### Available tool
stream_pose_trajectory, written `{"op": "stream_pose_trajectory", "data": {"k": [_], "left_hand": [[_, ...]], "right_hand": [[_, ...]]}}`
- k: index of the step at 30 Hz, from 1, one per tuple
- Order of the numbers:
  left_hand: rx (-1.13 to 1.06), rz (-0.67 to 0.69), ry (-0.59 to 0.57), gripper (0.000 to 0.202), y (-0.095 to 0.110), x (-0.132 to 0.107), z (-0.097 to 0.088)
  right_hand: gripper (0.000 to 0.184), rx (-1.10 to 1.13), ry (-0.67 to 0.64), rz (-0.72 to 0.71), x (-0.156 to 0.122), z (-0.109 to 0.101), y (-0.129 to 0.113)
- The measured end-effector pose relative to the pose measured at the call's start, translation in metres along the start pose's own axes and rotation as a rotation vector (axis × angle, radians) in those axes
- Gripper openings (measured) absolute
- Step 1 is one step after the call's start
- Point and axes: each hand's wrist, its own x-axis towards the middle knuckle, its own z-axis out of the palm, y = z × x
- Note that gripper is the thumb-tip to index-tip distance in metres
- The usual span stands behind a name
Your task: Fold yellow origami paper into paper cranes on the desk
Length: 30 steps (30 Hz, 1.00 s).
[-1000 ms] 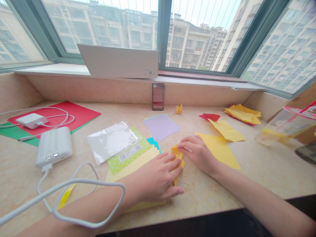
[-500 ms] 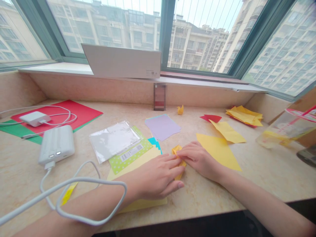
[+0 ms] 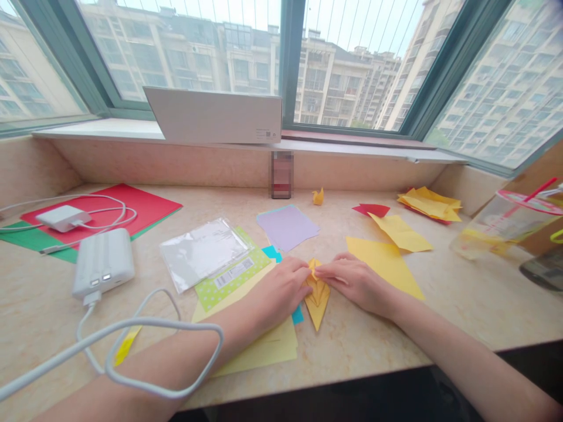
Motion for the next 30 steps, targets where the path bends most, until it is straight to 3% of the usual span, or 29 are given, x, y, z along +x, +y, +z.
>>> {"op": "stream_pose_trajectory", "data": {"k": [11, 18, 22, 26, 30], "left_hand": [[0.164, 0.0, -0.022, 0.02, 0.006, 0.004, -0.005], [0.225, -0.057, 0.033, 0.024, 0.015, 0.004, -0.007], [0.328, 0.066, 0.061, 0.013, 0.016, 0.003, -0.004], [0.374, 0.257, -0.032, 0.024, 0.021, -0.001, -0.002], [0.33, 0.303, -0.097, 0.026, 0.031, -0.01, -0.008]], "right_hand": [[0.015, 0.106, -0.009, 0.017, 0.001, -0.003, 0.003], [0.01, 0.18, -0.027, 0.063, -0.003, -0.001, 0.006], [0.006, 0.213, -0.04, 0.119, -0.001, 0.0, 0.003], [0.005, 0.225, -0.047, 0.191, 0.002, 0.001, -0.003], [0.006, 0.222, -0.028, 0.235, 0.001, 0.003, -0.004]]}}
